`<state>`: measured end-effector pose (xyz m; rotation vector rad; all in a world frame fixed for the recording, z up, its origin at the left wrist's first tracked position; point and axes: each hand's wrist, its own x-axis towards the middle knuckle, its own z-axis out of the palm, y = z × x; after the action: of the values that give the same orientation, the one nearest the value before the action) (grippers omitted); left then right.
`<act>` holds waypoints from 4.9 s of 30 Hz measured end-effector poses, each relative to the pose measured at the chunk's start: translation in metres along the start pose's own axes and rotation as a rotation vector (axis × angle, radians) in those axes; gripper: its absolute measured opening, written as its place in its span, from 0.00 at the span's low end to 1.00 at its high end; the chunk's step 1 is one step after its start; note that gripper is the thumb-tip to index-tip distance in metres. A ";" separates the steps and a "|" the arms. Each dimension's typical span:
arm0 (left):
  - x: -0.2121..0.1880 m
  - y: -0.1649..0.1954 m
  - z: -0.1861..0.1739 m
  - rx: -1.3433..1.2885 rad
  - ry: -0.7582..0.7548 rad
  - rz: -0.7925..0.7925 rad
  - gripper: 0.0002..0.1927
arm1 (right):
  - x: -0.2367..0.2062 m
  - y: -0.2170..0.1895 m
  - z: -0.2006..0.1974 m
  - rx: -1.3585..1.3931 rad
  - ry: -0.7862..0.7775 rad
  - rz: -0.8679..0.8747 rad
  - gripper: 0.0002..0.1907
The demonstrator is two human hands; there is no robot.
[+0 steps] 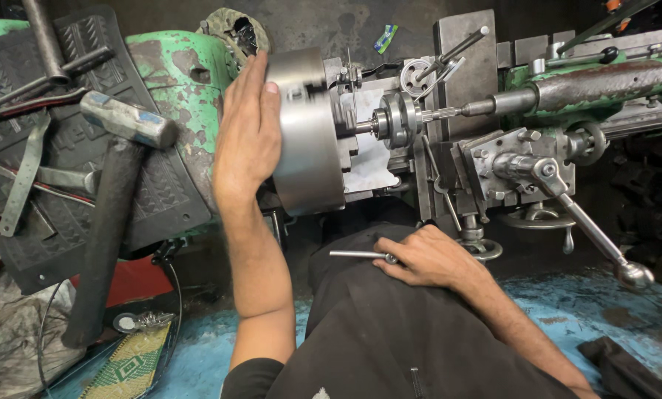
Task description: The person operates a metal lathe, repeatedly using a T-handle wrench to tighten bolts on the chuck while manually rotating the chuck to access different fasteners. The person also touches the chuck surface between adjustments.
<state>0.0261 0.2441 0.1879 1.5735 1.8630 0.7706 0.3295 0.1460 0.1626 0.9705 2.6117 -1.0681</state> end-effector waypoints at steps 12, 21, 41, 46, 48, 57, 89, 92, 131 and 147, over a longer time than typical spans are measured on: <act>-0.116 -0.026 0.086 -0.192 0.479 0.098 0.24 | 0.002 0.003 0.001 0.015 -0.014 -0.022 0.16; -0.155 -0.045 0.114 -0.144 0.533 0.104 0.28 | 0.001 0.005 0.001 -0.002 -0.023 -0.017 0.17; -0.008 -0.041 0.044 -0.597 0.204 -0.045 0.19 | -0.011 0.010 0.013 0.043 -0.148 0.001 0.16; 0.000 -0.039 0.040 -0.536 0.178 -0.006 0.14 | -0.013 0.013 0.016 0.011 -0.221 0.008 0.16; 0.003 -0.032 0.041 -0.486 0.195 -0.107 0.13 | -0.013 0.014 0.015 0.010 -0.228 -0.006 0.16; -0.031 -0.014 0.045 -0.517 0.371 0.086 0.14 | -0.013 0.018 0.005 0.019 -0.176 0.017 0.15; -0.154 -0.064 0.127 -0.389 0.595 0.114 0.19 | -0.006 0.010 -0.027 0.337 0.828 -0.540 0.14; -0.150 -0.059 0.120 -0.218 0.501 0.080 0.22 | 0.006 -0.001 -0.046 0.207 0.826 -0.576 0.14; -0.177 -0.079 0.042 -1.421 0.047 0.932 0.09 | 0.006 -0.015 -0.026 -0.122 -0.195 -0.691 0.41; -0.154 -0.062 0.039 -1.373 0.185 1.010 0.07 | 0.007 -0.020 -0.002 -0.082 -0.037 -0.659 0.36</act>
<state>0.0357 0.0859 0.1258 1.2852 0.1108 2.0305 0.3121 0.1403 0.1725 0.0459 2.9840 -1.0555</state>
